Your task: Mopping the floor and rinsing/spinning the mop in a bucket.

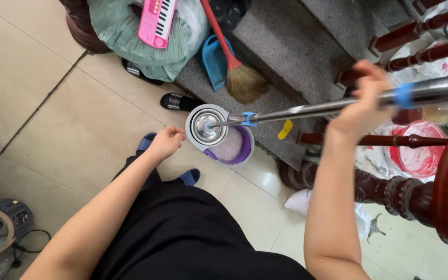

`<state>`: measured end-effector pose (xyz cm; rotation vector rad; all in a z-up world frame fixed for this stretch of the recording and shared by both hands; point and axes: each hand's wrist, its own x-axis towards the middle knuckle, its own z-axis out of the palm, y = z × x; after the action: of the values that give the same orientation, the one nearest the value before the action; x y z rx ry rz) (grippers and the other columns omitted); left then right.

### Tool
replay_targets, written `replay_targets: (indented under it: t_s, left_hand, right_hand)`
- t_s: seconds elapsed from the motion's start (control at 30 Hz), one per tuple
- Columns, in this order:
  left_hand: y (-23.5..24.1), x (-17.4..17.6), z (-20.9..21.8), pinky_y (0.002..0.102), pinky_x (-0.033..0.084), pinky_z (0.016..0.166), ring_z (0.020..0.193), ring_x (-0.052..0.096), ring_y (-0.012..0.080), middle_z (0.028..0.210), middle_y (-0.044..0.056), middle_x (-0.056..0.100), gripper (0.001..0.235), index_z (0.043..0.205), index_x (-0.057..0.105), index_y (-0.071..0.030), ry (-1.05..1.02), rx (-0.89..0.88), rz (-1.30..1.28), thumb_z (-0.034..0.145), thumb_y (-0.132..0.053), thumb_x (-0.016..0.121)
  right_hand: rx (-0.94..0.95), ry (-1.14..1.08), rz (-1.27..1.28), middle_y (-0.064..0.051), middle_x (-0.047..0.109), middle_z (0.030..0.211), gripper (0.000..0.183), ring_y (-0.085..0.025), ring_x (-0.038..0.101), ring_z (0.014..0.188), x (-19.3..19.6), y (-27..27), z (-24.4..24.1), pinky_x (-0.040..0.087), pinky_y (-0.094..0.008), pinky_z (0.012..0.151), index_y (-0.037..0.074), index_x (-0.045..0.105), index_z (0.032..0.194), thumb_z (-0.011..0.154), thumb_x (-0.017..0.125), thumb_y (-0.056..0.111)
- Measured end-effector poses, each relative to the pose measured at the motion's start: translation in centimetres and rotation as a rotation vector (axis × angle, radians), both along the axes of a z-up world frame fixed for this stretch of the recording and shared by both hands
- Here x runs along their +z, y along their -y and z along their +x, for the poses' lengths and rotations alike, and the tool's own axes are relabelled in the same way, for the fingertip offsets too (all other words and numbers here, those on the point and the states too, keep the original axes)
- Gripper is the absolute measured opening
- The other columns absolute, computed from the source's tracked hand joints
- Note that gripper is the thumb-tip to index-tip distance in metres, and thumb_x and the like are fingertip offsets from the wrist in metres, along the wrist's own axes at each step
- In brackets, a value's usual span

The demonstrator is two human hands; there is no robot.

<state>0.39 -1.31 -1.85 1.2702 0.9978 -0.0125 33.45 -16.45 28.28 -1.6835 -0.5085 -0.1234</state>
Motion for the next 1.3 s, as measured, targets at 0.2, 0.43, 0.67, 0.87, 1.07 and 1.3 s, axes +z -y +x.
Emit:
replay_targets:
  t_s: [0.2,0.43,0.67,0.87,1.07,1.3]
  left_hand:
    - [0.5,0.9,0.2,0.03,0.055,0.074,0.077,0.067,0.0147,0.107,0.01,0.076,0.033,0.123,0.065,0.0,-0.013,-0.034,0.016,0.094,-0.014,0.054]
    - [0.9,0.0,-0.8,0.03,0.056,0.074,0.077,0.067,0.0149,0.106,0.009,0.076,0.034,0.124,0.065,0.0,-0.001,-0.022,0.013,0.094,-0.013,0.054]
    - [0.1,-0.3,-0.3,0.031,0.055,0.073,0.077,0.067,0.0148,0.104,0.008,0.076,0.033,0.121,0.065,0.0,-0.014,0.007,0.018,0.094,-0.016,0.056]
    - [0.7,-0.1,-0.3,0.032,0.055,0.074,0.076,0.067,0.0153,0.101,0.01,0.076,0.032,0.12,0.067,-0.001,-0.041,-0.053,0.025,0.093,-0.015,0.057]
    - [0.3,-0.5,-1.2,0.031,0.056,0.075,0.077,0.067,0.0152,0.104,0.008,0.076,0.032,0.121,0.066,-0.002,-0.059,-0.057,0.035,0.095,-0.016,0.055]
    - [-0.9,-1.2,-2.4,0.031,0.055,0.075,0.077,0.066,0.0147,0.107,0.01,0.076,0.033,0.122,0.065,-0.002,-0.03,-0.004,0.051,0.095,-0.015,0.054]
  right_hand:
    - [0.09,-0.062,0.023,-0.011,0.075,0.099,0.015,-0.018,0.071,0.096,-9.1,-0.1,-3.2,0.052,-0.036,0.099,0.012,0.051,0.084,0.098,0.051,0.006]
    - [0.06,-0.623,-0.499,-0.023,0.072,0.104,0.019,-0.021,0.064,0.094,-27.0,3.7,-4.3,0.053,-0.04,0.086,0.004,0.068,0.094,0.097,0.071,0.023]
    - [0.054,-0.261,-0.097,-0.008,0.073,0.11,0.021,-0.015,0.065,0.096,-3.1,-0.5,-3.6,0.052,-0.032,0.088,0.005,0.073,0.104,0.087,0.062,0.008]
    - [0.062,-0.118,0.212,-0.014,0.073,0.09,0.009,-0.023,0.072,0.075,1.3,-1.4,-3.7,0.064,-0.041,0.084,0.009,0.058,0.083,0.091,0.056,0.006]
    - [0.296,-0.48,-0.152,-0.013,0.077,0.106,0.021,-0.019,0.073,0.095,-19.8,1.5,-3.3,0.055,-0.033,0.088,0.009,0.053,0.081,0.098,0.062,0.017]
    - [0.151,-0.474,-0.339,-0.007,0.072,0.093,0.01,-0.016,0.068,0.09,-15.5,0.5,-5.0,0.053,-0.036,0.089,0.01,0.062,0.087,0.092,0.068,0.015]
